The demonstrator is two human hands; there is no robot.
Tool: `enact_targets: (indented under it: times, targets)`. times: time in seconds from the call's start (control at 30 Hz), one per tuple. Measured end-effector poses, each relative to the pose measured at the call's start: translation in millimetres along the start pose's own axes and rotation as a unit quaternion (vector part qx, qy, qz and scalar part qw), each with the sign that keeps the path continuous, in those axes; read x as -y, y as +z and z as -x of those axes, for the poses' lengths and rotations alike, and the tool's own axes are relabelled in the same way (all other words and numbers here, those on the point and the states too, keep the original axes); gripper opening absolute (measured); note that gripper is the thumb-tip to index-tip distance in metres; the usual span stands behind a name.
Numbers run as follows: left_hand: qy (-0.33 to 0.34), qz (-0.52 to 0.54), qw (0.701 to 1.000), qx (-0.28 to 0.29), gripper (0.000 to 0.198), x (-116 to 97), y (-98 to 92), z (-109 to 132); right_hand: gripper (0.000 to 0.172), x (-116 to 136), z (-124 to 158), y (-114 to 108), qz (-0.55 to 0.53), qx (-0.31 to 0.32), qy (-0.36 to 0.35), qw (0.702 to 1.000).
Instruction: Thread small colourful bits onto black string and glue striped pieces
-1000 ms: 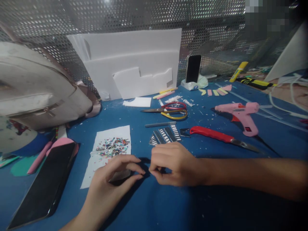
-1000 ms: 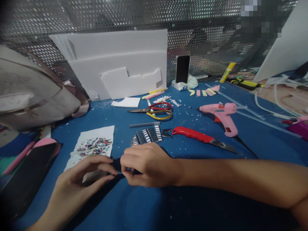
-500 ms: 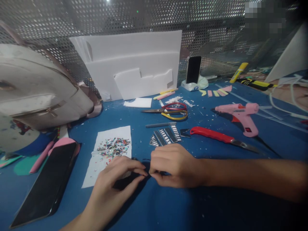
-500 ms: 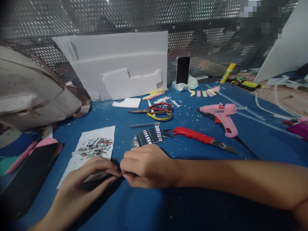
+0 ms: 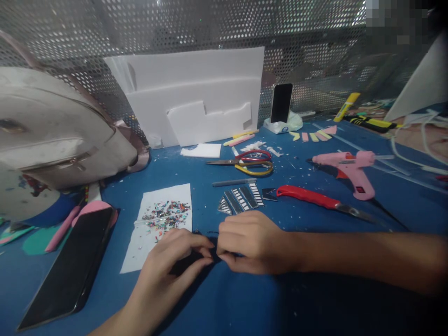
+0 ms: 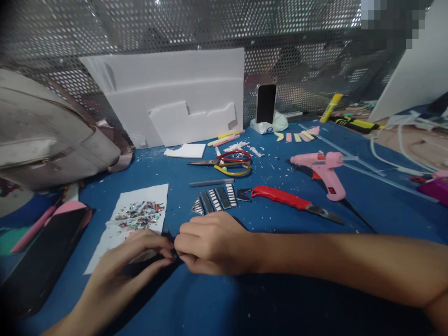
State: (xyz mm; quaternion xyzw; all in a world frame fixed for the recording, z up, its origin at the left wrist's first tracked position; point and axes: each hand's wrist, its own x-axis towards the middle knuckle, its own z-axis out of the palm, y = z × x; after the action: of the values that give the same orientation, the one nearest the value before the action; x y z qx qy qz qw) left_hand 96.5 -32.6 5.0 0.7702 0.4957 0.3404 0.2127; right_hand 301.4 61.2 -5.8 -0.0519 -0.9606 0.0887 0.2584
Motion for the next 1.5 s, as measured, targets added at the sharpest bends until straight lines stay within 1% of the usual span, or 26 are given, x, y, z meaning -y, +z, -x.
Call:
enact_targets:
  times: [0.2,0.5,0.63,0.77,0.9,1.13,1.27,1.4,1.5]
  targets:
    - [-0.006,0.007,1.000,0.001,0.013,1,0.5,1,0.014,-1,-1,0,0.000,-0.006,-0.004,1.000]
    - [-0.006,0.007,1.000,-0.007,0.012,2,1.8,1,0.016,-2,0,1,0.006,0.014,-0.004,1.000]
    - [0.008,-0.007,1.000,0.005,0.014,2,2.1,1,0.016,-1,0,0,0.015,0.016,-0.014,1.000]
    - [0.033,-0.030,0.999,0.011,0.010,0,1.7,0,0.017,-1,0,1,0.024,0.014,-0.037,0.999]
    - [0.057,-0.042,0.997,0.001,0.010,-3,2.3,0,0.019,-1,1,2,0.013,0.026,-0.051,0.998]
    - [0.026,-0.043,0.998,-0.038,0.014,-5,9.5,5,0.013,0,-1,-2,-0.020,0.031,-0.061,0.997]
    - [0.030,-0.042,0.998,-0.036,0.017,-8,12.0,7,0.014,0,0,-2,-0.027,0.026,-0.074,0.997]
    - [0.052,-0.017,0.998,-0.013,0.015,-11,10.9,6,0.011,1,1,-1,-0.035,0.020,-0.060,0.997]
    - [0.108,0.005,0.994,0.009,0.013,-13,9.8,4,0.007,1,1,1,-0.065,0.002,-0.017,0.998]
